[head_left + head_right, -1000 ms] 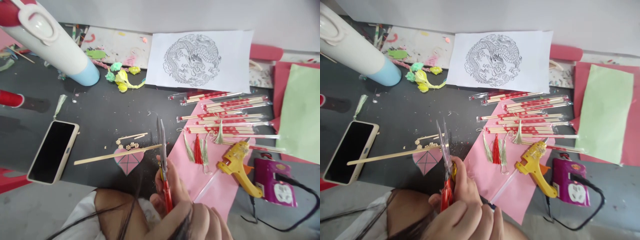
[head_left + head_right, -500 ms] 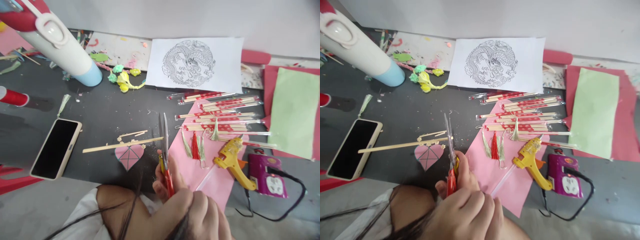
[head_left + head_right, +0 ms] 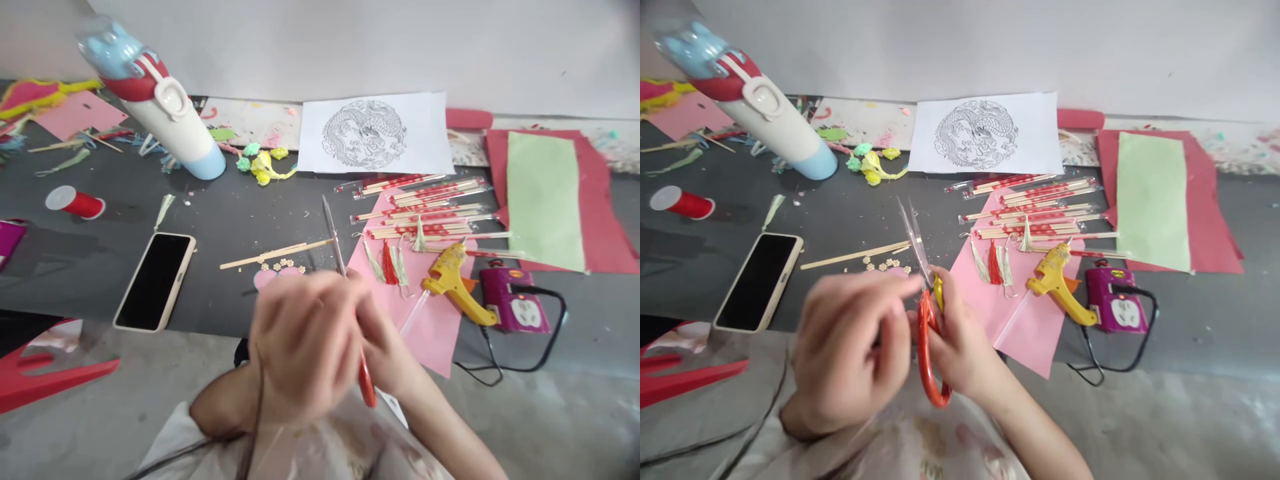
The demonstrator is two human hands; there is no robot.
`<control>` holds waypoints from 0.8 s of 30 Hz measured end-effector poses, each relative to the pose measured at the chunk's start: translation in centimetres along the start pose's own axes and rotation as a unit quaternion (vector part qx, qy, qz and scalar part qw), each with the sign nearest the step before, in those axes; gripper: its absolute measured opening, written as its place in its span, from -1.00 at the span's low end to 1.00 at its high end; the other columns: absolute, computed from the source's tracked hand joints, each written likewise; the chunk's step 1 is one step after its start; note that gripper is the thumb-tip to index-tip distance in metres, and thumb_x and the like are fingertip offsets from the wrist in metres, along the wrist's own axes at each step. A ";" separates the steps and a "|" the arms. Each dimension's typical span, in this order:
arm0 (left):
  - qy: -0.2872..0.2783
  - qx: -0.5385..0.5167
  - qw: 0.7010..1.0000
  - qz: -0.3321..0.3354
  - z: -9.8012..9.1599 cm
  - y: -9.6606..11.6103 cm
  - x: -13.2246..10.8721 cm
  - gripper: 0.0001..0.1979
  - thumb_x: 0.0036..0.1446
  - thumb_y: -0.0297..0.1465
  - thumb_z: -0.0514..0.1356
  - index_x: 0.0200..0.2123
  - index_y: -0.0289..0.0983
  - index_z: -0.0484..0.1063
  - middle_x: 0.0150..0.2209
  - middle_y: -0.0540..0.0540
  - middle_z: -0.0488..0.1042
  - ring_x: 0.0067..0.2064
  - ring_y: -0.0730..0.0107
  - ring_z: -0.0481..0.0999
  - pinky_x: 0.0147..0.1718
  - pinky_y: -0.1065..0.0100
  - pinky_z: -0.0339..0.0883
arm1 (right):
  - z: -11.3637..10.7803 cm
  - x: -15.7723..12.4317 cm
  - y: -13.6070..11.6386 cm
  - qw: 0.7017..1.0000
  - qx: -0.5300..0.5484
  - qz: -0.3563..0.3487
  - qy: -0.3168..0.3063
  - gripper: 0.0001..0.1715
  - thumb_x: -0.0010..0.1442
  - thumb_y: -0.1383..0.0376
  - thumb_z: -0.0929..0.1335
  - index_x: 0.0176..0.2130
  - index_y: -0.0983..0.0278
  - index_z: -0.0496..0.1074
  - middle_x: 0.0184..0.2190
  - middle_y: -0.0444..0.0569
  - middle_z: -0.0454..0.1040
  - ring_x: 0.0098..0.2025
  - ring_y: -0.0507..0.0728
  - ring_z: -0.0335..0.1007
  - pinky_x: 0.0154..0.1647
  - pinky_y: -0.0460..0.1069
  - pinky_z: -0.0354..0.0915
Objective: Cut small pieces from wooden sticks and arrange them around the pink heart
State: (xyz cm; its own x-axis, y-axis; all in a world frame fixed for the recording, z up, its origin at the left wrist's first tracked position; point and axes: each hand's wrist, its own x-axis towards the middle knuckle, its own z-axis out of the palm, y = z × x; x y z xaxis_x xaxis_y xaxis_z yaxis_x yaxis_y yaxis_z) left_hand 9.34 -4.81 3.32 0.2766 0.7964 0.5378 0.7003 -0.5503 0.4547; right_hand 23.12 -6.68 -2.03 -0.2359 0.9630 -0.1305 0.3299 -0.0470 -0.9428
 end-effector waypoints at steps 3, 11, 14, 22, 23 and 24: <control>0.059 0.089 0.994 -0.036 0.2 -2.5 -0.1 -0.71 0.19 -0.57 0.12 -0.04 -0.25 0.42 -0.15 -0.15 0.53 -0.09 0.18 0.49 -0.06 0.15 0.32 | -0.4 -0.5 -0.5 0.999 0.019 0.033 0.000 -0.37 0.30 0.25 0.31 0.26 0.18 -0.01 -0.45 -0.23 0.30 -0.45 0.04 0.28 -0.37 -0.03 0.36; 0.064 0.070 0.995 0.021 2.1 -5.1 -1.3 -0.89 0.20 -0.54 0.16 -0.21 -0.27 0.44 -0.26 -0.11 0.55 -0.18 0.27 0.52 -0.13 0.30 0.31 | -0.5 -2.1 -0.4 0.988 -0.147 -0.019 0.033 -0.18 0.17 0.41 0.32 0.32 0.27 -0.06 -0.14 0.07 0.38 -0.12 0.22 0.36 -0.15 0.10 0.36; 0.076 0.036 0.996 0.037 2.4 -5.4 -1.9 -0.85 0.22 -0.58 0.12 -0.29 -0.26 0.44 -0.34 -0.08 0.55 -0.28 0.35 0.51 -0.27 0.38 0.30 | -0.6 -2.3 -0.7 0.978 -0.194 -0.051 0.050 -0.21 0.21 0.36 0.32 0.32 0.32 -0.05 -0.09 0.16 0.40 -0.03 0.27 0.37 -0.10 0.13 0.39; 0.068 -0.018 0.997 0.029 2.3 -5.5 -2.8 -0.81 0.22 -0.58 0.12 -0.40 -0.25 0.43 -0.48 0.04 0.47 -0.41 0.51 0.47 -0.41 0.50 0.25 | -1.3 -2.3 -1.0 0.953 -0.270 -0.114 0.072 -0.04 0.19 -0.10 0.36 0.24 0.54 0.10 -0.13 0.29 0.44 -0.01 0.37 0.40 -0.04 0.21 0.42; 0.061 -0.028 0.998 0.020 2.2 -5.5 -2.8 -0.81 0.23 -0.56 0.13 -0.42 -0.25 0.42 -0.51 0.05 0.45 -0.44 0.53 0.45 -0.43 0.50 0.25 | -1.4 -2.2 -1.0 0.951 -0.276 -0.121 0.070 -0.02 0.19 -0.13 0.35 0.23 0.56 0.10 -0.12 0.31 0.43 0.00 0.37 0.40 -0.03 0.21 0.41; 0.053 -0.038 0.998 0.011 2.1 -5.5 -2.8 -0.80 0.23 -0.55 0.13 -0.43 -0.25 0.43 -0.52 0.07 0.44 -0.46 0.54 0.44 -0.44 0.51 0.24 | -1.5 -2.2 -0.9 0.949 -0.281 -0.126 0.069 -0.01 0.19 -0.14 0.34 0.23 0.58 0.11 -0.11 0.32 0.43 0.00 0.38 0.40 -0.02 0.21 0.41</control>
State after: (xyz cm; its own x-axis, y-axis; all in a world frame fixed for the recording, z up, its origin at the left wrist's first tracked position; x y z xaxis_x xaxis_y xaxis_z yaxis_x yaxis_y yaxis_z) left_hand 6.07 -3.55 -2.16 0.2172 0.7547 0.6190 0.6410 -0.5886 0.4927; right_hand 24.68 -8.40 -0.42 -0.2642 0.9518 0.1556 0.7234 0.3023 -0.6207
